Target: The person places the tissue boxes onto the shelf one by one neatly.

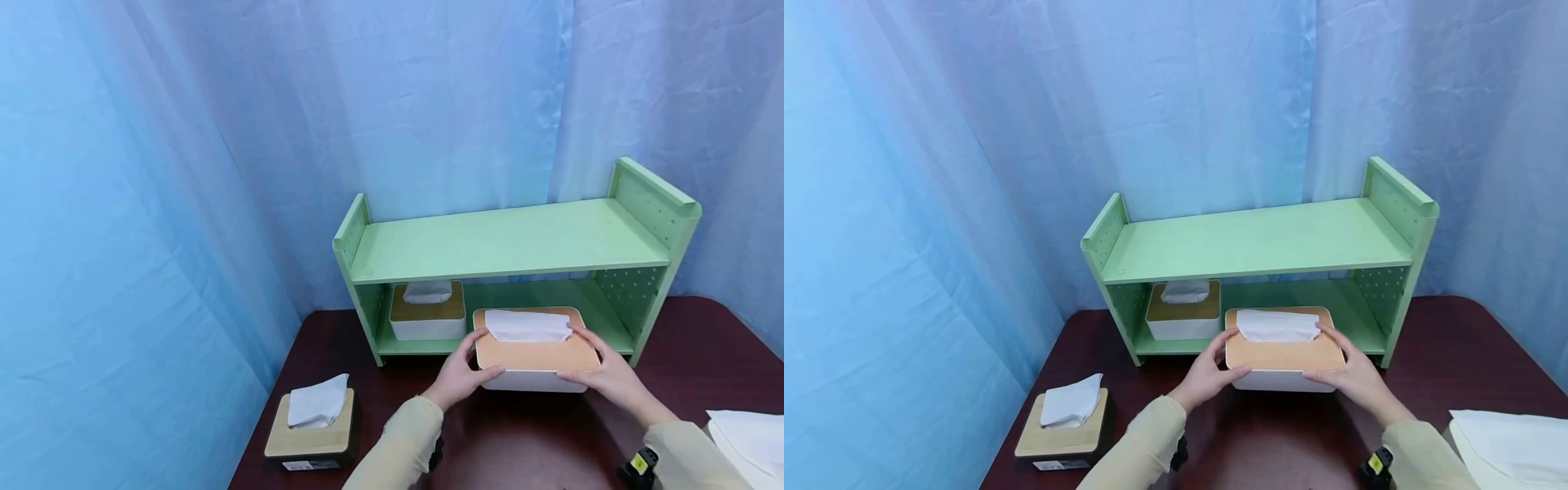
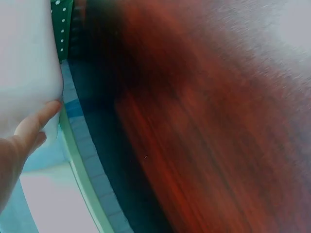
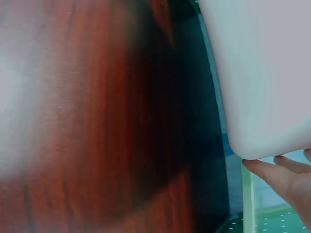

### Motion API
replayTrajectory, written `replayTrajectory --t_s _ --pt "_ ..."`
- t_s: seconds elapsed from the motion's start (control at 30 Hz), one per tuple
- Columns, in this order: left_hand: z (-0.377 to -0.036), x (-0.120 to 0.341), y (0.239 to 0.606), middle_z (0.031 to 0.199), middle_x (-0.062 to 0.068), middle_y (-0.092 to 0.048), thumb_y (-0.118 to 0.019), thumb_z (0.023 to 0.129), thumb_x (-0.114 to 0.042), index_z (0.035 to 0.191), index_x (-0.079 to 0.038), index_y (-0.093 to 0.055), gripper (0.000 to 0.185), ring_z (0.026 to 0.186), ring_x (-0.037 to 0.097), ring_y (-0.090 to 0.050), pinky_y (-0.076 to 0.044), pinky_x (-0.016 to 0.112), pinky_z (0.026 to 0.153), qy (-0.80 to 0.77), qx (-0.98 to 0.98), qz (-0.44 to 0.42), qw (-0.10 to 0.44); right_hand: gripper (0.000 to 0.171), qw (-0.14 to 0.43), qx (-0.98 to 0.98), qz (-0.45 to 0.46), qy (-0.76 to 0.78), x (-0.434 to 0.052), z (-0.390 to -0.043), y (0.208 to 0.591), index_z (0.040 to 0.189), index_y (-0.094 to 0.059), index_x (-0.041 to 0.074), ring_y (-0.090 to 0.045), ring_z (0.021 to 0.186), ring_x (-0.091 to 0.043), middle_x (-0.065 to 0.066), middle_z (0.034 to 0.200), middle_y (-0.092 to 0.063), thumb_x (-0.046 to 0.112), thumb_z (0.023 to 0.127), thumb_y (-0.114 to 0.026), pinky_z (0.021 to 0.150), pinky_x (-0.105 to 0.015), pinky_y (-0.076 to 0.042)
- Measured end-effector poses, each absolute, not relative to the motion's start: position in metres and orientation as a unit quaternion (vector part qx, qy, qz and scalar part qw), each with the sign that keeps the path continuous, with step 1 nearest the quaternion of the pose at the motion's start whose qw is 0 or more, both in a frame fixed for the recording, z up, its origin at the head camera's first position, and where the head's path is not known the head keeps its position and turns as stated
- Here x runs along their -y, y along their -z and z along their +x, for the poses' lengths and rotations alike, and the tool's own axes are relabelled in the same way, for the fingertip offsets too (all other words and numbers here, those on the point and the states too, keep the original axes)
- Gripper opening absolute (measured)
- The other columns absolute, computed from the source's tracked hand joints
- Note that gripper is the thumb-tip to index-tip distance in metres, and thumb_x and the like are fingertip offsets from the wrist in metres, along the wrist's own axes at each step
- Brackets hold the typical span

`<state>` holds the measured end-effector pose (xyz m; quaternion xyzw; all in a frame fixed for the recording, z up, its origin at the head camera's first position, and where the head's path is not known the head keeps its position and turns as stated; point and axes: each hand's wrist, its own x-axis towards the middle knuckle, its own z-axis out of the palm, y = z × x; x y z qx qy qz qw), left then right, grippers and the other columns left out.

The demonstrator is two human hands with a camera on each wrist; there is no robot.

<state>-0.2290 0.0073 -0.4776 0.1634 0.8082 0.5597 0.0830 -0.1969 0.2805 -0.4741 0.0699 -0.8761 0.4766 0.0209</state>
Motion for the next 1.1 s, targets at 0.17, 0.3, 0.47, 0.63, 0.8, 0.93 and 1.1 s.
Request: replayTrajectory --t_s 0.17,0.3,0.47,0.63,0.8,0.93,1.1 --pt "-0.240 -0.009 0.472 0.142 0.000 -0.046 -0.073 0.084 -0.023 0.139 -0.030 -0.043 0.063 0.123 0.024 -0.051 -0.049 0.028 0.087 -0.589 -0.784 0.157 0.113 0.095 -0.004 0.868 0.064 -0.492 -0.283 -0.205 0.468 0.153 -0.013 0.010 -0.021 0.132 -0.053 -0.031 0.154 -0.008 0.028 0.082 -0.074 0.093 -0.067 -0.029" --pt "-0.246 -0.010 0.468 0.139 0.001 -0.047 -0.072 0.085 -0.022 0.140 -0.030 -0.043 0.063 0.107 0.015 -0.056 -0.050 0.028 0.073 -0.605 -0.769 0.153 0.140 0.094 -0.014 0.865 0.063 -0.498 -0.285 -0.210 0.466 0.152 -0.012 0.008 -0.018 0.133 -0.054 -0.033 0.153 -0.007 0.026 0.083 -0.073 0.094 -0.068 -0.027" --pt "-0.253 -0.013 0.466 0.141 0.000 -0.046 -0.072 0.085 -0.025 0.140 -0.030 -0.042 0.063 0.115 0.014 -0.052 -0.048 0.026 0.080 -0.591 -0.781 0.153 0.131 0.092 -0.011 0.877 0.043 -0.478 -0.286 -0.216 0.462 0.152 -0.016 0.008 -0.026 0.131 -0.051 -0.033 0.151 -0.015 0.034 0.084 -0.072 0.093 -0.063 -0.032" --pt "-0.257 -0.015 0.465 0.144 0.001 -0.044 -0.068 0.087 -0.032 0.144 -0.027 -0.038 0.065 0.131 0.019 -0.043 -0.041 0.033 0.100 -0.560 -0.807 0.154 0.107 0.093 -0.013 0.886 0.027 -0.462 -0.284 -0.222 0.458 0.152 -0.016 0.010 -0.025 0.131 -0.051 -0.033 0.150 -0.019 0.043 0.084 -0.069 0.092 -0.063 -0.033" --pt "-0.261 -0.017 0.467 0.147 0.005 -0.042 -0.065 0.090 -0.034 0.146 -0.023 -0.036 0.064 0.134 0.024 -0.041 -0.039 0.039 0.104 -0.544 -0.821 0.151 0.084 0.093 -0.008 0.893 0.024 -0.449 -0.281 -0.227 0.457 0.152 -0.017 0.007 -0.032 0.127 -0.051 -0.035 0.146 -0.023 0.045 0.084 -0.068 0.090 -0.061 -0.036" --pt "-0.262 -0.019 0.467 0.145 0.007 -0.044 -0.065 0.090 -0.034 0.145 -0.021 -0.039 0.062 0.131 0.024 -0.044 -0.040 0.039 0.102 -0.538 -0.828 0.143 0.066 0.091 0.011 0.897 0.027 -0.441 -0.280 -0.228 0.459 0.151 -0.020 0.005 -0.035 0.125 -0.049 -0.034 0.145 -0.028 0.044 0.084 -0.069 0.090 -0.059 -0.037" --pt "-0.262 -0.023 0.467 0.143 0.006 -0.047 -0.068 0.087 -0.033 0.144 -0.021 -0.040 0.064 0.128 0.022 -0.047 -0.041 0.036 0.101 -0.520 -0.842 0.137 0.043 0.090 0.033 0.902 0.025 -0.430 -0.280 -0.227 0.460 0.149 -0.022 0.001 -0.037 0.124 -0.048 -0.035 0.143 -0.031 0.045 0.085 -0.068 0.090 -0.058 -0.038"
